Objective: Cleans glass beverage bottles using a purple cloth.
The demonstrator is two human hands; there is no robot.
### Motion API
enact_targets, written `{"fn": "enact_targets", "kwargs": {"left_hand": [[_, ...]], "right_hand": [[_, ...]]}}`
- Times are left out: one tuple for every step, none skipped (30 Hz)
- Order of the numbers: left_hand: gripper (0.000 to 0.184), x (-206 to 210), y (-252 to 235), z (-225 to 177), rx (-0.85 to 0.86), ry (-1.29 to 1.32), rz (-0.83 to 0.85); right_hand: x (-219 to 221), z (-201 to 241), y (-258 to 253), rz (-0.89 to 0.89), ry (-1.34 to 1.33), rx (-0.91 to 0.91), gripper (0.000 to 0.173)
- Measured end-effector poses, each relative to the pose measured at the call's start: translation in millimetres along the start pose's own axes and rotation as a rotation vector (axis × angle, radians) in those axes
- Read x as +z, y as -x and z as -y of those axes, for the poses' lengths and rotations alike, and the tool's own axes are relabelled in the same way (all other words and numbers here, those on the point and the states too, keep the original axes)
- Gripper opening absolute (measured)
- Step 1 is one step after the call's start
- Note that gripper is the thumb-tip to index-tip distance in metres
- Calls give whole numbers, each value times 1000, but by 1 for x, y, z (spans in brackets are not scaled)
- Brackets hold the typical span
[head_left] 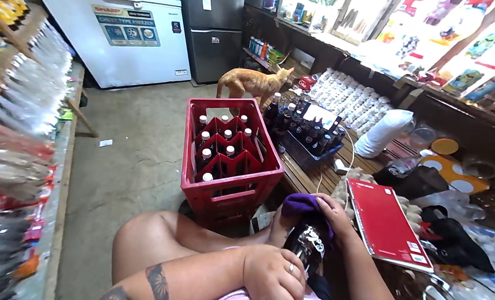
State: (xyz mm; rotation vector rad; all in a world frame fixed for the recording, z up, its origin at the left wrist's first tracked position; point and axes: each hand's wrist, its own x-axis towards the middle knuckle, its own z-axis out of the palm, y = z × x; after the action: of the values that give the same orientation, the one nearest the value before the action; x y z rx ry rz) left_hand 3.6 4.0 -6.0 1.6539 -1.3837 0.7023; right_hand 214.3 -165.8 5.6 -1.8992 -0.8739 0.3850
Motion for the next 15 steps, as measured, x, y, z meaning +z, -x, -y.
{"fn": "enact_targets", "kwargs": {"left_hand": [[26,0,0,0,-1,0,4],[26,0,0,0,-1,0,8],[26,1,0,0,1,2,9],[25,1,0,0,3,6,10],[24,1,0,0,3,5,12],[24,1,1,0,3,3,13],[24,1,1,0,3,4,15],[23,2,1,0,6,6,16],[24,2,0,0,11,4,17],[24,2,0,0,17,-2,18],[24,1,-1,1,20,-8,19],[24,1,-1,1,21,-10,18],[24,1,-1,0,20,-12,17],[24,0,0,0,18,-10,15],[24,0,0,0,15,-5,15]], "right_hand": [[1,-2,2,-19,-94,21,35],[1,-5,3,-39,-186,38,34],[2,-10,5,-63,-269,47,34],[3,-14,6,-88,-327,41,34],[4,-17,7,-105,-356,31,35],[5,-17,9,-118,-370,26,35],[5,-16,10,-128,-371,27,34],[6,-16,11,-137,-370,30,34],[6,-15,11,-147,-369,35,34],[6,-14,12,-156,-372,42,34],[7,-12,12,-166,-377,49,33],[7,-10,11,-173,-375,55,32],[8,-9,11,-180,-374,58,32],[8,-8,11,-188,-367,62,32],[9,-7,11,-199,-356,67,32]]}}
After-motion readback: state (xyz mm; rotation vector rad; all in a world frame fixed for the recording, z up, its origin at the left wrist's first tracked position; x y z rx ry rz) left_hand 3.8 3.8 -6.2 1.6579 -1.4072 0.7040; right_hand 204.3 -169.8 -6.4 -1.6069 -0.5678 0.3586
